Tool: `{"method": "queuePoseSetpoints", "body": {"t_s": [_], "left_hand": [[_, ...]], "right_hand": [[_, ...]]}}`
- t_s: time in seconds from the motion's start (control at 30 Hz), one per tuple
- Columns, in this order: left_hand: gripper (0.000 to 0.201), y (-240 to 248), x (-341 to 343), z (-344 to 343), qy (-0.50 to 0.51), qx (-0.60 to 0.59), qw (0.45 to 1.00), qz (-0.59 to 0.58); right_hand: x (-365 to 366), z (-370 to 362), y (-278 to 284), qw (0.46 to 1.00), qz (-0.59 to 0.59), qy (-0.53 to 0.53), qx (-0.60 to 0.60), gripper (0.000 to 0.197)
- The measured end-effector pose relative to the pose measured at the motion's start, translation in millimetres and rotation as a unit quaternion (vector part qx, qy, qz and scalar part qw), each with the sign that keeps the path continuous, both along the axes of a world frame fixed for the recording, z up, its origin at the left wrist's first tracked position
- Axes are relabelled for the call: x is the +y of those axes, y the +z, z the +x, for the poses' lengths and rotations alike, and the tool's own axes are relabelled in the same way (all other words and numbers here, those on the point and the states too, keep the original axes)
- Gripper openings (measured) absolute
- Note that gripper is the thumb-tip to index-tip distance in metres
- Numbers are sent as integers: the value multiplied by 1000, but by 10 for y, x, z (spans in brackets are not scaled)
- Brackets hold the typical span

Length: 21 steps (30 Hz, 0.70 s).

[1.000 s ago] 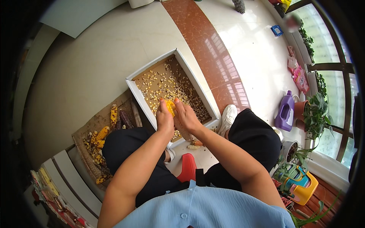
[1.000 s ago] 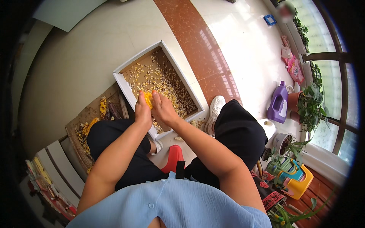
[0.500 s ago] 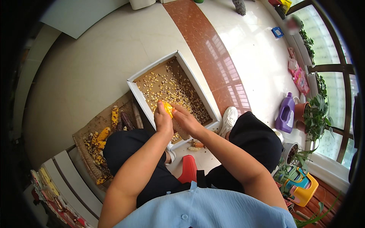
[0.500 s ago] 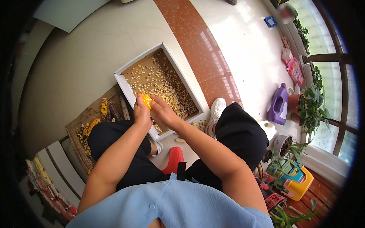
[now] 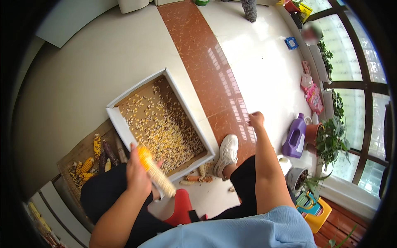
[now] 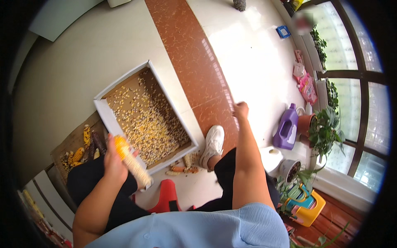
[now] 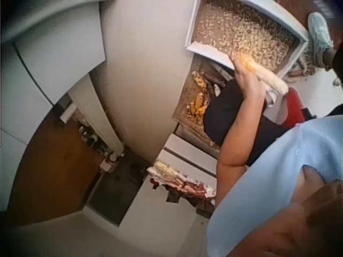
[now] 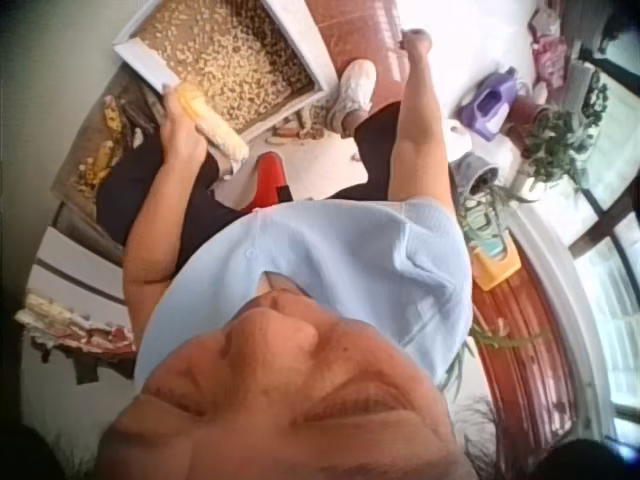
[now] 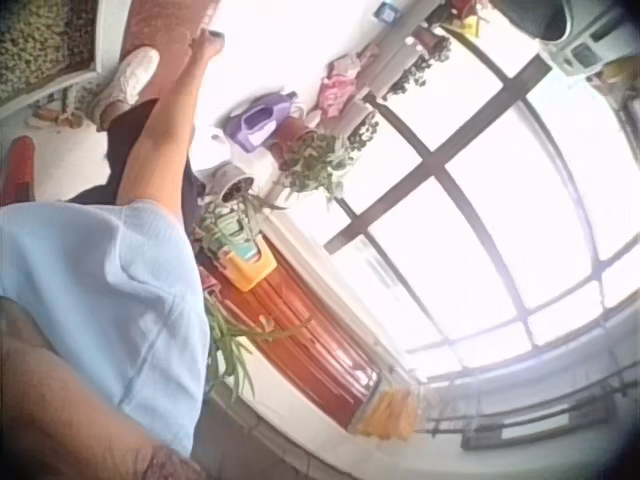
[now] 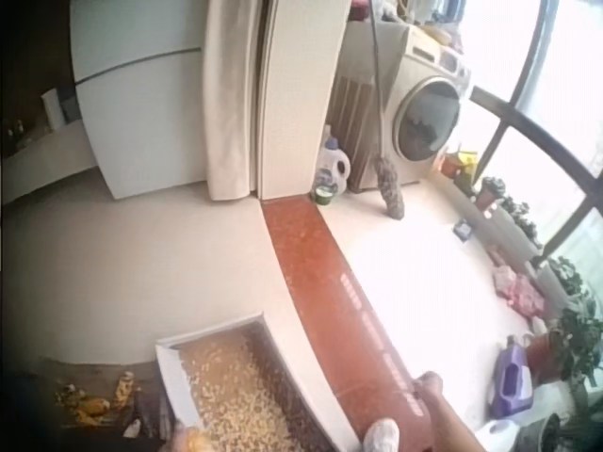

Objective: The person sits on a low stool and removes kernels from a corn cob by hand, dropping them into a white box. The person rotates the cob and continues shucking until the cob is mostly bare.

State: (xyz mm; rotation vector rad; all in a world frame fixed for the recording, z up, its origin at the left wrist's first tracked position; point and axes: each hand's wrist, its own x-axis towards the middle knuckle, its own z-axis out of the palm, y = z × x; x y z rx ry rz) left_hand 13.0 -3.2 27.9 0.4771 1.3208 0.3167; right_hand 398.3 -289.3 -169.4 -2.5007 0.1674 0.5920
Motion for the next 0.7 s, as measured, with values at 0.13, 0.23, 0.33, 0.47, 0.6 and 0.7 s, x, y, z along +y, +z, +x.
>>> {"method": "queuePoseSetpoints", "body": {"t_s": [0.13,0.23,0.33,0.47,0.6,0.7], "left_hand": [[51,108,80,-105,-13,66,998,-14],[48,118,145,-23,-23,113,993,-15],[43,97,234,83,-14,162,986,-15],[46,-63,292,78,-29,212,977,0],[46,-81,297,116,-31,209,977,-27],[46,4,274,167,-33,183,982,-38]], "right_hand": [[-776,546,-359,975,78,-210,5,16],[-952,739,-761,980,116,-161,0,16],[-1006,887,-1175,989,49,-133,-34,22],[-1041,976,-1492,985,29,-160,-58,16],[-1312,1069,-1602,985,-86,-13,-150,16],[-1308,964,-1562,949,-206,105,-216,14]]}}
